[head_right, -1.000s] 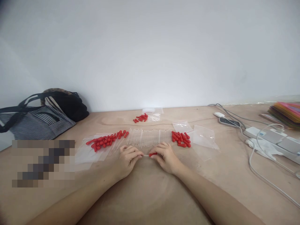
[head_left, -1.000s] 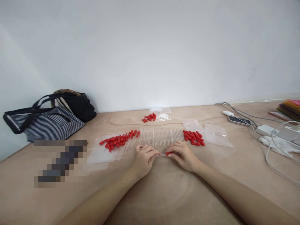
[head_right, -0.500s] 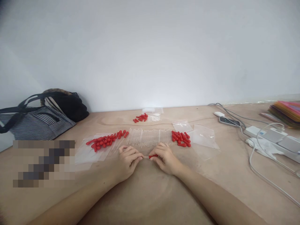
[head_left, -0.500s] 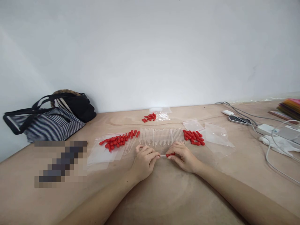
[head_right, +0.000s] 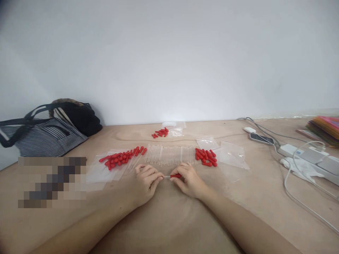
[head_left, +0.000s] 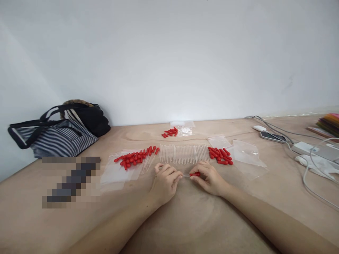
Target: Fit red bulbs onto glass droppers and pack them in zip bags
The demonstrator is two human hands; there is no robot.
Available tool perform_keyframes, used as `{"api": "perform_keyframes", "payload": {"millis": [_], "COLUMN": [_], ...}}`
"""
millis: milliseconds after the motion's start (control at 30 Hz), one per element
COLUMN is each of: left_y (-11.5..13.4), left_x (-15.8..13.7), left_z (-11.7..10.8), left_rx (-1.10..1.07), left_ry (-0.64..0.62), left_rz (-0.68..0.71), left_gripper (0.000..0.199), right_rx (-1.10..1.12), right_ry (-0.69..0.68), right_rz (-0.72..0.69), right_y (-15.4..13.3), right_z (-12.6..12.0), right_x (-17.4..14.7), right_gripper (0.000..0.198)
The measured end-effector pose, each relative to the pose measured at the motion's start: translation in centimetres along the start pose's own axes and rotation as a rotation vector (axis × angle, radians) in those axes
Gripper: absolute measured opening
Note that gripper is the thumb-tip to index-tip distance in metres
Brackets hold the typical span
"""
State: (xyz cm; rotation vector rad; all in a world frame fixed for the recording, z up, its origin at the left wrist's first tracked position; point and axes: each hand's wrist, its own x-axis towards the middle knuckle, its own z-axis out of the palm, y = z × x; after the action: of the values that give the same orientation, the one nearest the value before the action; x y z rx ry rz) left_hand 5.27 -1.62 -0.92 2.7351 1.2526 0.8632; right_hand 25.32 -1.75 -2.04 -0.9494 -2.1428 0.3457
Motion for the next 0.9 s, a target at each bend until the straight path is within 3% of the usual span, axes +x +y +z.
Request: {"api": "perform_keyframes", "payload": {"millis": [400, 667, 900], "left_y": [0.35, 0.71, 0.43], "left_x": [-0.24, -0.2, -0.12], "left_z": [0.31, 0.4, 0.48], "left_rx": [0.033, -0.001, -0.022], "left_ry": [0.132, 0.117, 0.083], "left_rz": [0.062, 0.078, 0.007], "left_gripper": [0.022, 0.018, 0.019], "right_rx": [-0.093, -0.027, 0.026], "right_ry": [0.102, 0.116, 0.094], "right_rz": [0.008, 0.033, -0.002], "right_y": [-0.01, 0.06, 0.31], "right_z": [0.3, 0.66, 0.52], "right_x": [-0.35, -0.25, -0.16], "right_gripper": [0.004, 0.016, 0.007]}}
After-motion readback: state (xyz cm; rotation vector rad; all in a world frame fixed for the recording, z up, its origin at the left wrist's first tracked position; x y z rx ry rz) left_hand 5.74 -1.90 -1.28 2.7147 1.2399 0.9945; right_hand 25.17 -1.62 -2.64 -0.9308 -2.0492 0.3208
